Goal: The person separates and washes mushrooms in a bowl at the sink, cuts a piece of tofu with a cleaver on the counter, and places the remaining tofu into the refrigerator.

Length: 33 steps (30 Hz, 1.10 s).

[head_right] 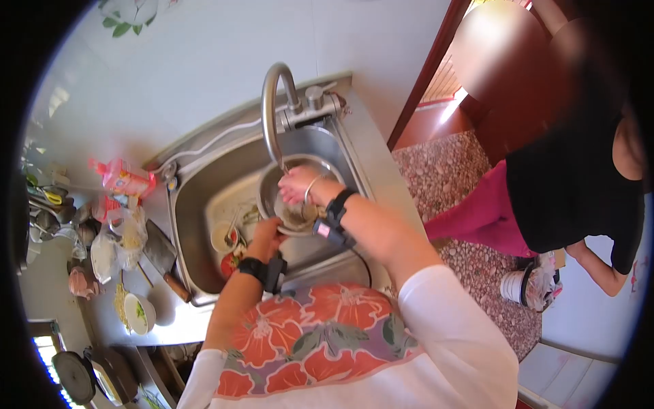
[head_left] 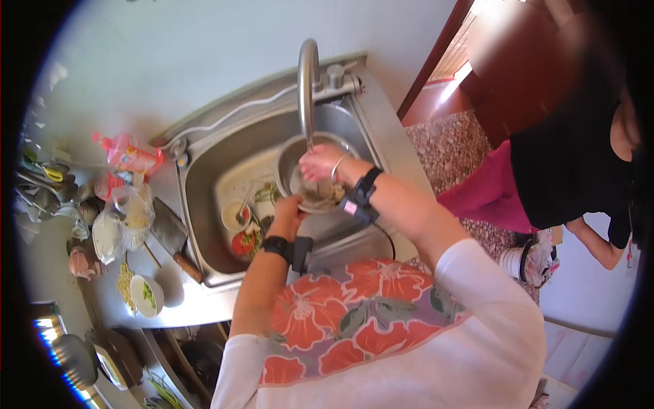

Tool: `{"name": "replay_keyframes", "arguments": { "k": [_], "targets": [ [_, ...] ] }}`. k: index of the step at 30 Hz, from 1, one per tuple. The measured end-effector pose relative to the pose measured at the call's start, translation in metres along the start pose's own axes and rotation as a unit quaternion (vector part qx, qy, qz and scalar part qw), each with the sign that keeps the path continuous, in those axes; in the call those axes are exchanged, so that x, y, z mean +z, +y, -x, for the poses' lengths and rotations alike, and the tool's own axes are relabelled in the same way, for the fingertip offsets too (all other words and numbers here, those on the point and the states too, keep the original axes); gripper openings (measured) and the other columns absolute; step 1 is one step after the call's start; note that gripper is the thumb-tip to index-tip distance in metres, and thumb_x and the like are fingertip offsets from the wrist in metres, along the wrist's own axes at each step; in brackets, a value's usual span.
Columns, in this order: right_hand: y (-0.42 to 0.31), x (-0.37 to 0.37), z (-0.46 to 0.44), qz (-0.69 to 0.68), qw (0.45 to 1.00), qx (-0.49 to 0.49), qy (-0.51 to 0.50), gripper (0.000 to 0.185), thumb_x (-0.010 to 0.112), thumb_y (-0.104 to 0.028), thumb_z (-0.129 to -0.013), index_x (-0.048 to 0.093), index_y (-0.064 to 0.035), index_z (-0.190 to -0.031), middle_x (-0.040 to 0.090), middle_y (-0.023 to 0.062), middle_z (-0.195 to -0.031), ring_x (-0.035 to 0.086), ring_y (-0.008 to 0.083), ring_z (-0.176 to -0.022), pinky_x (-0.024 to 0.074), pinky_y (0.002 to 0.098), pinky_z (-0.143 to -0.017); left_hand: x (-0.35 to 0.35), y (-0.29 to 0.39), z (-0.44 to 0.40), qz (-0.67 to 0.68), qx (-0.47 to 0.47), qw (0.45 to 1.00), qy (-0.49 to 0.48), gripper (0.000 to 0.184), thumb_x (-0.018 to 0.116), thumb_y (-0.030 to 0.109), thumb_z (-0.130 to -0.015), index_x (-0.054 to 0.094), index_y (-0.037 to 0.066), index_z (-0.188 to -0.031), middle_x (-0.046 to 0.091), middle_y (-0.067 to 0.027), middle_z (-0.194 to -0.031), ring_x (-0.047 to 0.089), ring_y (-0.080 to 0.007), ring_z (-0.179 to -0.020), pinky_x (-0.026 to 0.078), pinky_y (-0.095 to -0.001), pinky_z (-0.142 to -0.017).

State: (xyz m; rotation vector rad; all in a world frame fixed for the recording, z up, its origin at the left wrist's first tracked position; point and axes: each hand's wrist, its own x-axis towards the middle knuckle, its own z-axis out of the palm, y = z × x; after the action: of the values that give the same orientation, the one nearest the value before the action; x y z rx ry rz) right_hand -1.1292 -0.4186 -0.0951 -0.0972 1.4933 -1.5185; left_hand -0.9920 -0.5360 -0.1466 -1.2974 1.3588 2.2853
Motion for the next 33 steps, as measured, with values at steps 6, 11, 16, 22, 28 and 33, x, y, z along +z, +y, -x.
{"name": "replay_keyframes", "arguments": {
  "k": [6, 11, 16, 22, 28, 33],
  "targets": [
    [0.019, -0.007, -0.021, -0.036, 0.992, -0.080, -0.095, 0.025, 0.056, -0.026, -0.086, 0.059, -0.0035, -0.076, 0.061, 0.0099, -0.073, 0.059, 0.0182, -0.060, 0.0479, 0.0271, -0.051, -0.040, -0.021, -0.030, -0.613, 0.358, 0.692, -0.134, 0.031, 0.064, 0.012, -0.073, 0.056, 0.005, -0.102, 0.063, -0.0155, -0.094, 0.063, -0.0305, -0.074, 0.052, -0.0405, -0.058],
    [0.063, -0.027, -0.023, 0.413, 0.888, -0.193, 0.058, 0.011, 0.057, -0.017, -0.069, 0.060, -0.0060, -0.068, 0.060, 0.0156, -0.065, 0.056, 0.0251, -0.059, 0.0434, 0.0405, -0.059, -0.032, -0.039, -0.102, -0.790, 0.333, 0.464, 0.222, 0.044, 0.056, 0.024, -0.081, 0.053, 0.005, -0.120, 0.048, -0.0185, -0.126, 0.049, -0.0391, -0.109, 0.045, -0.0464, -0.087],
    [0.083, -0.034, -0.027, 0.363, 0.895, -0.150, 0.210, 0.026, 0.058, -0.027, -0.075, 0.064, -0.0099, -0.094, 0.064, 0.0151, -0.092, 0.061, 0.0316, -0.086, 0.0474, 0.0424, -0.074, 0.053, 0.033, -0.089, 0.158, -0.048, 0.975, -0.147, 0.027, 0.049, 0.027, -0.091, 0.056, 0.003, -0.082, 0.057, -0.0090, -0.069, 0.057, -0.0238, -0.066, 0.050, -0.0351, -0.065],
    [0.073, -0.032, 0.034, 0.362, 0.892, -0.137, 0.232, 0.033, 0.057, -0.028, -0.075, 0.060, -0.0094, -0.102, 0.062, 0.0177, -0.098, 0.059, 0.0328, -0.093, 0.0455, 0.0407, -0.081, 0.054, 0.048, -0.096, 0.021, -0.012, 0.988, -0.153, 0.019, 0.050, 0.023, -0.089, 0.051, 0.010, -0.075, 0.049, 0.0016, -0.057, 0.049, -0.0159, -0.050, 0.044, -0.0298, -0.047],
    [0.101, -0.020, 0.073, 0.466, 0.854, -0.097, 0.210, 0.032, 0.058, -0.024, -0.072, 0.062, -0.0096, -0.100, 0.062, 0.0178, -0.099, 0.058, 0.0323, -0.094, 0.0453, 0.0413, -0.082, 0.058, 0.040, -0.049, -0.215, 0.133, 0.928, -0.273, 0.033, 0.059, 0.008, -0.079, 0.049, 0.012, -0.110, 0.055, -0.0041, -0.079, 0.056, -0.0196, -0.063, 0.048, -0.0383, -0.054],
    [0.105, -0.012, 0.115, 0.628, 0.720, -0.137, 0.261, 0.015, 0.052, -0.013, -0.071, 0.060, -0.0034, -0.078, 0.060, 0.0163, -0.080, 0.057, 0.0329, -0.083, 0.0454, 0.0447, -0.077, 0.018, 0.053, -0.073, -0.495, 0.359, 0.766, -0.197, 0.066, 0.059, 0.010, -0.077, 0.030, 0.005, -0.136, 0.042, -0.0159, -0.130, 0.042, -0.0300, -0.118, 0.039, -0.0413, -0.095]
  ]
}}
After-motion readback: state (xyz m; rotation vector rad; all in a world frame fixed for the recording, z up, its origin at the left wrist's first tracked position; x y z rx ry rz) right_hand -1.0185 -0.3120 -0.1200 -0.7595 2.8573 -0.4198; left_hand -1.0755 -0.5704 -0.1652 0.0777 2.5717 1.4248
